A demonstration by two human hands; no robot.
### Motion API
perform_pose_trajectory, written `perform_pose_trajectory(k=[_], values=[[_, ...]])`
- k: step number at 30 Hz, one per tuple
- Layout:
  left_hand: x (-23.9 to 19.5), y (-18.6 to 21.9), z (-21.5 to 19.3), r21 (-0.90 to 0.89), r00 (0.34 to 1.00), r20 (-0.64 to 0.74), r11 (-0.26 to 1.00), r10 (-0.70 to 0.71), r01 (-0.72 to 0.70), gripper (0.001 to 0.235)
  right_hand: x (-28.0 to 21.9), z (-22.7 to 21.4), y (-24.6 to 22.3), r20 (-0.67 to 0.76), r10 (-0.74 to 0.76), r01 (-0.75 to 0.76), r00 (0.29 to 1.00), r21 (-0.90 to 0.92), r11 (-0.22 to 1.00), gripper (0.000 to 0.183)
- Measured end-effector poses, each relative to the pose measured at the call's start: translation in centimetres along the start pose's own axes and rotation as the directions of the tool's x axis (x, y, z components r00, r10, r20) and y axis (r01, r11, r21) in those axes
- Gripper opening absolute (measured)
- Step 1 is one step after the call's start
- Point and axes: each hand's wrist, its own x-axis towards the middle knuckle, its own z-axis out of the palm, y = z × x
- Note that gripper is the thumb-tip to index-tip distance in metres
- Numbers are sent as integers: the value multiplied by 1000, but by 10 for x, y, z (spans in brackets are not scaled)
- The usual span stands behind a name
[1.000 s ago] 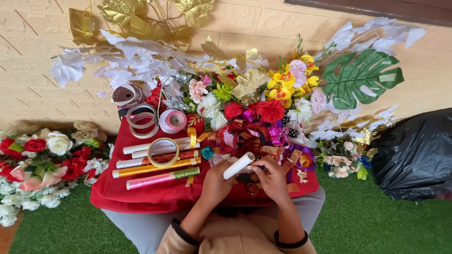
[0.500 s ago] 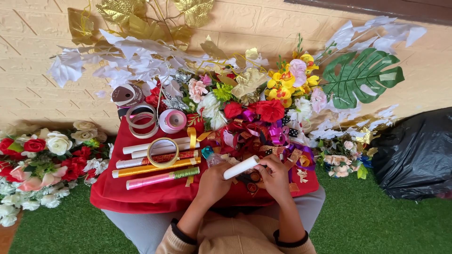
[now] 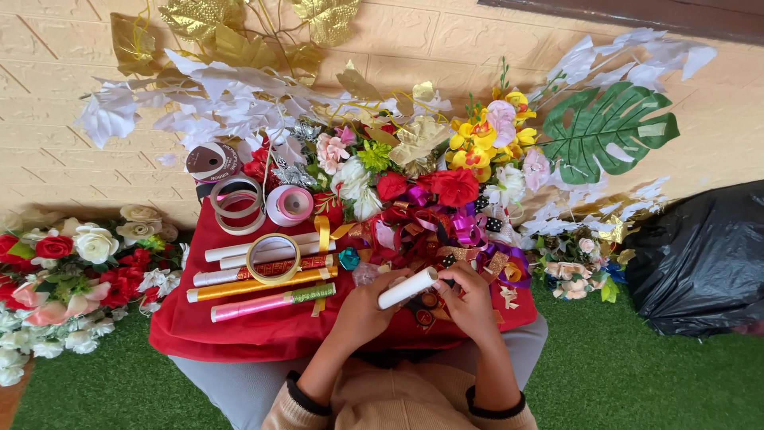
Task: The person sits on the floor and wraps a purple ribbon around a white cylindrical object. They use scissors to cut the ribbon and then secure it with a piece of tape. The person then picks up a roll of gold ribbon.
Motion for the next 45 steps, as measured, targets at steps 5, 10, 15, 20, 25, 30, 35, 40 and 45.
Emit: perform_pose_trajectory(k=[5, 10, 15, 20, 25, 30, 35, 40, 45], values=[[2, -47, 19, -2, 997, 28, 998, 68, -68, 31, -1, 3, -6, 18, -1, 0, 1000, 40, 999, 4], [6, -53, 20, -15, 994, -12, 994, 106, -106, 23, -2, 5, -5, 8, -26, 26, 1000, 43, 999, 4], [8, -55, 17, 56, 991, 2, 989, 135, -135, 17, 1, 6, -11, -44, -8, 9, 999, 19, 1000, 8], [10, -56, 17, 149, 987, 14, 975, 163, -163, 12, -3, 6, -1, -16, 37, -37, 999, -2, 999, 4], [10, -56, 12, 226, 985, 38, 959, 168, -172, 17, -5, -6, 21, 5, 65, -64, 998, -31, 997, 5], [4, -123, -17, -5, 958, -264, 993, -111, 114, 26, -12, -102, 94, -528, 111, -281, 842, -253, 926, 2], [17, -122, 7, -343, 880, -409, 934, -243, 99, 20, 10, -64, 48, -448, 85, -132, 890, -75, 988, 5], [30, -118, 17, -649, 847, -382, 760, -369, 38, 25, 42, -45, 11, -382, 58, -78, 922, -37, 996, 12], [28, -108, 16, -800, 872, -306, 600, -383, -17, 34, 41, -36, -27, -199, 16, -99, 980, -416, 904, 53]])
